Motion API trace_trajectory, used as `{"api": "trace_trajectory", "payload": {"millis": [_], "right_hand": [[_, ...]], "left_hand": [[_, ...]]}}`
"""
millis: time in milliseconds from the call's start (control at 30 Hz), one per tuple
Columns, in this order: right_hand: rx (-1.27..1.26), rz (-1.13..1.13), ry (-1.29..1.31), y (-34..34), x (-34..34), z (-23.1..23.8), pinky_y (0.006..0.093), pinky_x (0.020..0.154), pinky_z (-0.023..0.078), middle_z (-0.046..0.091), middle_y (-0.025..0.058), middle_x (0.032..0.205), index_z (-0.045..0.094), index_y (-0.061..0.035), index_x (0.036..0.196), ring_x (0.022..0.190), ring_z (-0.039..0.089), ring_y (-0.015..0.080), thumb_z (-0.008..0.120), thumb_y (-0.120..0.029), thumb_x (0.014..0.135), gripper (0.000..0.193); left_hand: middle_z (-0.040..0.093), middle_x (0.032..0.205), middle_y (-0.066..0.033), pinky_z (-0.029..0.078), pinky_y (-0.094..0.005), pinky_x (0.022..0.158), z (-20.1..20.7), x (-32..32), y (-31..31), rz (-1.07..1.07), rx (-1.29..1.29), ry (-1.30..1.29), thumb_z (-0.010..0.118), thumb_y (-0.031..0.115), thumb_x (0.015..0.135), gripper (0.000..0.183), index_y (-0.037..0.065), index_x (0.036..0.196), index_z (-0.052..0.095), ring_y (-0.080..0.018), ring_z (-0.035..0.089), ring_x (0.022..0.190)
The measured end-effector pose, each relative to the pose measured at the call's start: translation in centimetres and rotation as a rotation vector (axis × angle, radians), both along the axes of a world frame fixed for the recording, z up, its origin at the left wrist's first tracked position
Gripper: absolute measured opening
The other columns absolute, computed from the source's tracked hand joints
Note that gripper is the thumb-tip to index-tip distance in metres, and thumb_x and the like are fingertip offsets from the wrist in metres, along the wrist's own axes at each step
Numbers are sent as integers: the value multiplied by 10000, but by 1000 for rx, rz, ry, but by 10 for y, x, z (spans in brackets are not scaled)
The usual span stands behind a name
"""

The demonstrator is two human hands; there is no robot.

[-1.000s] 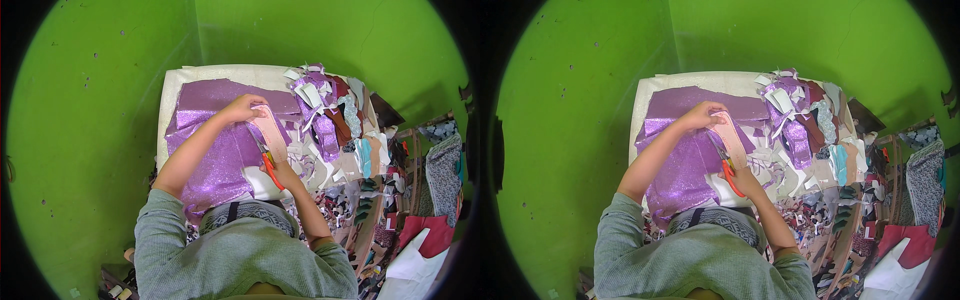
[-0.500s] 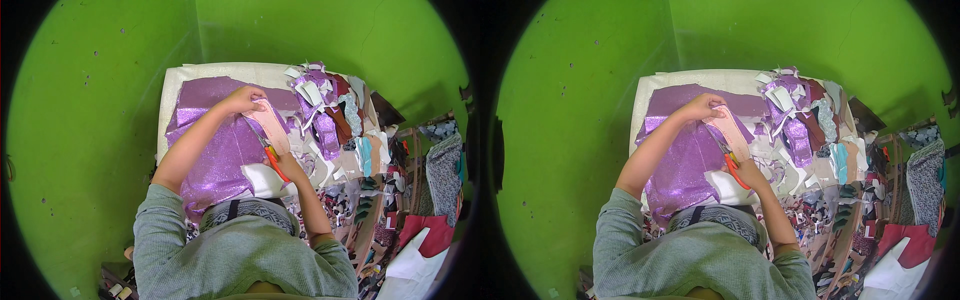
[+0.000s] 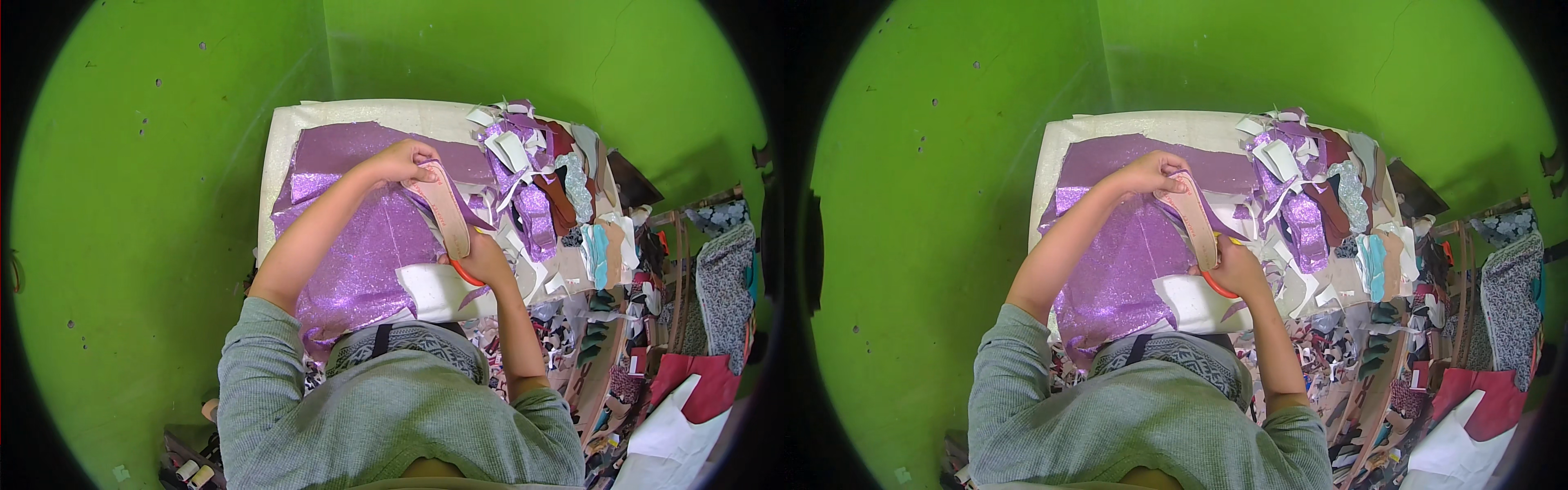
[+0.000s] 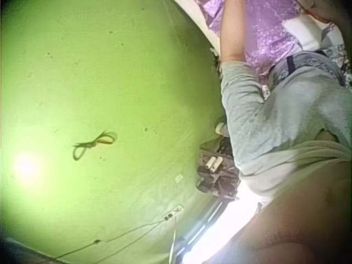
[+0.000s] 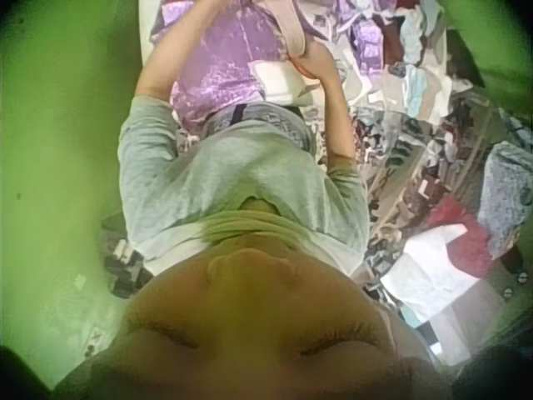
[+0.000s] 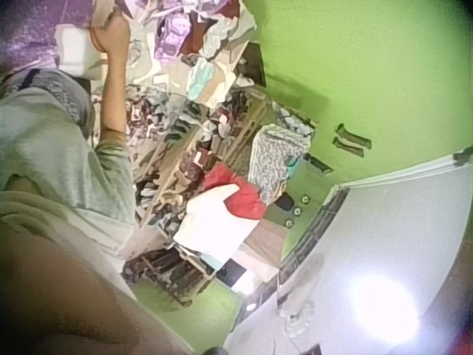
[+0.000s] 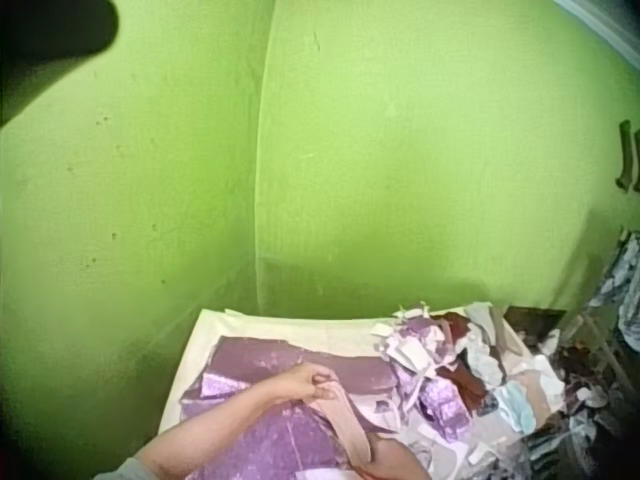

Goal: Cutting a purple fabric piece following a pink shoe pattern.

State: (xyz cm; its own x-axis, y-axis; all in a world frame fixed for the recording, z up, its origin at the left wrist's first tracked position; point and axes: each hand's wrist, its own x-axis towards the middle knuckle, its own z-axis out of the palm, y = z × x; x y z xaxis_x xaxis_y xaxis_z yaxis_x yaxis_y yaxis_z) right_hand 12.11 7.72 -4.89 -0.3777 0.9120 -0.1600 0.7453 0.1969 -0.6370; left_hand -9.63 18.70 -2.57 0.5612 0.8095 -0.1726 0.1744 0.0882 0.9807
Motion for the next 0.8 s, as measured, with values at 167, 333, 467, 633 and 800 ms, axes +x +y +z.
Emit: {"api": "trace_trajectory", "payload": {"millis": [167, 333, 467, 633, 800], "right_hand": [[-92, -153, 57, -15, -11, -6, 327, 641, 459, 619, 118, 783, 588, -69, 918, 712, 604, 284, 709, -348, 632, 418], [148, -120, -37, -18, -18, -6, 359, 578, 465, 605, 124, 696, 531, -62, 1003, 676, 602, 301, 680, -550, 580, 662], [203, -137, -89, -11, -12, -20, 351, 527, 461, 588, 114, 628, 490, -6, 1032, 607, 596, 296, 665, -576, 576, 751], [248, -114, -55, -14, -12, -23, 356, 521, 460, 580, 128, 610, 456, 22, 1041, 602, 596, 302, 662, -597, 560, 810], [216, -167, -71, -19, -14, -22, 364, 525, 460, 578, 144, 629, 464, -3, 1010, 603, 592, 314, 672, -592, 550, 776]], "left_hand": [[608, 816, -16, 430, -220, 643, -3, 1, 0, 16, 38, 6, 637, 33, 702, 175, 27, 871, 589, -74, 551, 732], [607, 817, -17, 434, -225, 651, -6, 3, 2, 7, 68, 10, 636, 29, 702, 180, 20, 875, 584, -75, 549, 745], [606, 817, -18, 437, -228, 650, 1, 4, 1, -18, 66, -13, 640, 31, 700, 186, 18, 876, 583, -77, 549, 744], [608, 793, -23, 435, -233, 642, 1, 4, -1, -22, 111, 4, 655, 46, 694, 184, 16, 863, 589, -81, 552, 732], [609, 785, -21, 434, -232, 640, 0, 1, -2, -9, 98, -20, 663, 55, 692, 186, 16, 859, 591, -80, 551, 726]]}}
